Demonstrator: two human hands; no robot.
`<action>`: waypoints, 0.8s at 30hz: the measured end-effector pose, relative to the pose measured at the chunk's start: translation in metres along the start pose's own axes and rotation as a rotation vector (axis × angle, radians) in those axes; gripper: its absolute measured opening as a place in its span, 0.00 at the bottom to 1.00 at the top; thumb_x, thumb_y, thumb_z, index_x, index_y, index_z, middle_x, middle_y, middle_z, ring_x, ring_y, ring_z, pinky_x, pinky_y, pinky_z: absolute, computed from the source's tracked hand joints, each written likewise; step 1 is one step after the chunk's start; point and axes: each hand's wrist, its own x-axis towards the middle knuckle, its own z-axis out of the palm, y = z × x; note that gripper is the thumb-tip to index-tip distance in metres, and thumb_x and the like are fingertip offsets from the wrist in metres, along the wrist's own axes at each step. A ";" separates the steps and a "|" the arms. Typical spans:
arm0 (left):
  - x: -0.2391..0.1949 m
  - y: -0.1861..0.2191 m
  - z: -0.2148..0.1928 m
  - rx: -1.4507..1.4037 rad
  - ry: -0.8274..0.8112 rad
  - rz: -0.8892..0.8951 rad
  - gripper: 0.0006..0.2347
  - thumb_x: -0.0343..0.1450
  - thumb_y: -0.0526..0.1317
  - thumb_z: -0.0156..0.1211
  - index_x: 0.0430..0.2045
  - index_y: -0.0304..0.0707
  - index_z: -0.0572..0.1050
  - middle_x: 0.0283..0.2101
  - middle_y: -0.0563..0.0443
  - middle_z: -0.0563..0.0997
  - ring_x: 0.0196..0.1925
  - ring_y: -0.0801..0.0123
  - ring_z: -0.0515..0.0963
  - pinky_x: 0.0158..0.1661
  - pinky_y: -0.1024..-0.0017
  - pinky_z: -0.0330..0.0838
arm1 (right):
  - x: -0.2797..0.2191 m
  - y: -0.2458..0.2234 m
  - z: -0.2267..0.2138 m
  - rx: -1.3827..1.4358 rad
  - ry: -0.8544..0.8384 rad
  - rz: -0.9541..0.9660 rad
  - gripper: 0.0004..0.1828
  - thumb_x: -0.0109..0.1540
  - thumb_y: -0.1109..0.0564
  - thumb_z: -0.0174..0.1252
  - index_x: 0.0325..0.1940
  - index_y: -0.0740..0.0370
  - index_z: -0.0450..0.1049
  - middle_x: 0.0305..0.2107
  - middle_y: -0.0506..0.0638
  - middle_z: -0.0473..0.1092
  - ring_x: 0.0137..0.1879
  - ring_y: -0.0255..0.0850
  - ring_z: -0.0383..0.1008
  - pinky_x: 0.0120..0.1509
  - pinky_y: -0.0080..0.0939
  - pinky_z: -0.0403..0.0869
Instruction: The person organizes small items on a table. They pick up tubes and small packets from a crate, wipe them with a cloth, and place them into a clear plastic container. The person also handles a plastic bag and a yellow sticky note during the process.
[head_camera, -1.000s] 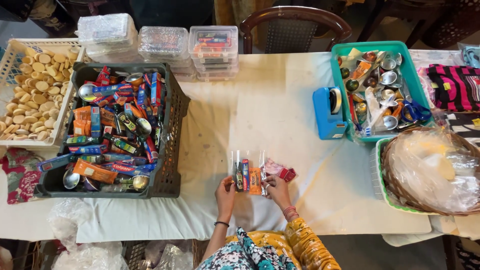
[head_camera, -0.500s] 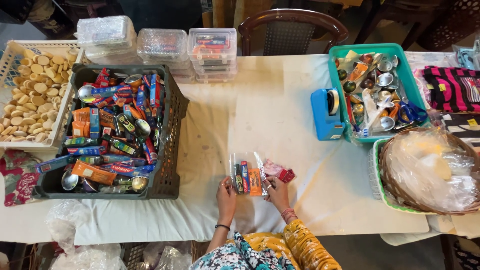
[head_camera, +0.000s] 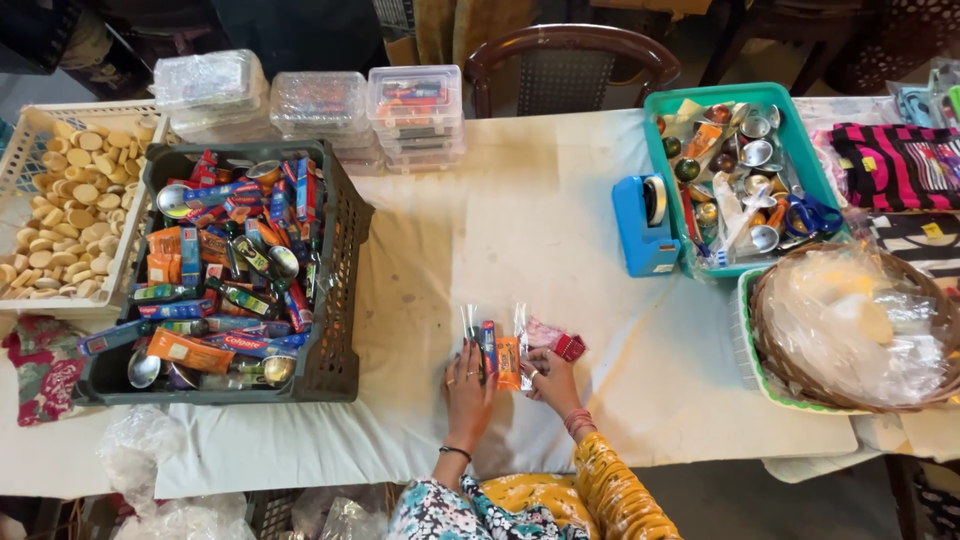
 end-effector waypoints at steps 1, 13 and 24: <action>-0.003 -0.002 0.001 -0.001 -0.004 -0.001 0.30 0.70 0.47 0.61 0.67 0.39 0.61 0.70 0.47 0.63 0.69 0.52 0.62 0.67 0.54 0.51 | -0.001 0.002 -0.002 -0.001 0.001 0.005 0.11 0.64 0.59 0.61 0.46 0.66 0.71 0.22 0.51 0.76 0.17 0.36 0.73 0.18 0.35 0.70; -0.018 -0.006 0.001 0.058 0.148 0.098 0.32 0.72 0.52 0.58 0.70 0.36 0.58 0.73 0.37 0.57 0.70 0.46 0.62 0.68 0.54 0.55 | 0.002 0.010 -0.013 0.088 -0.127 0.017 0.11 0.66 0.58 0.57 0.49 0.66 0.71 0.27 0.53 0.77 0.21 0.36 0.76 0.22 0.35 0.73; -0.022 0.000 -0.004 0.021 0.157 0.056 0.32 0.70 0.51 0.60 0.68 0.36 0.59 0.73 0.38 0.58 0.70 0.47 0.63 0.67 0.55 0.56 | 0.026 0.024 -0.021 0.062 -0.234 0.105 0.10 0.65 0.59 0.58 0.47 0.68 0.70 0.24 0.55 0.75 0.20 0.43 0.76 0.19 0.39 0.73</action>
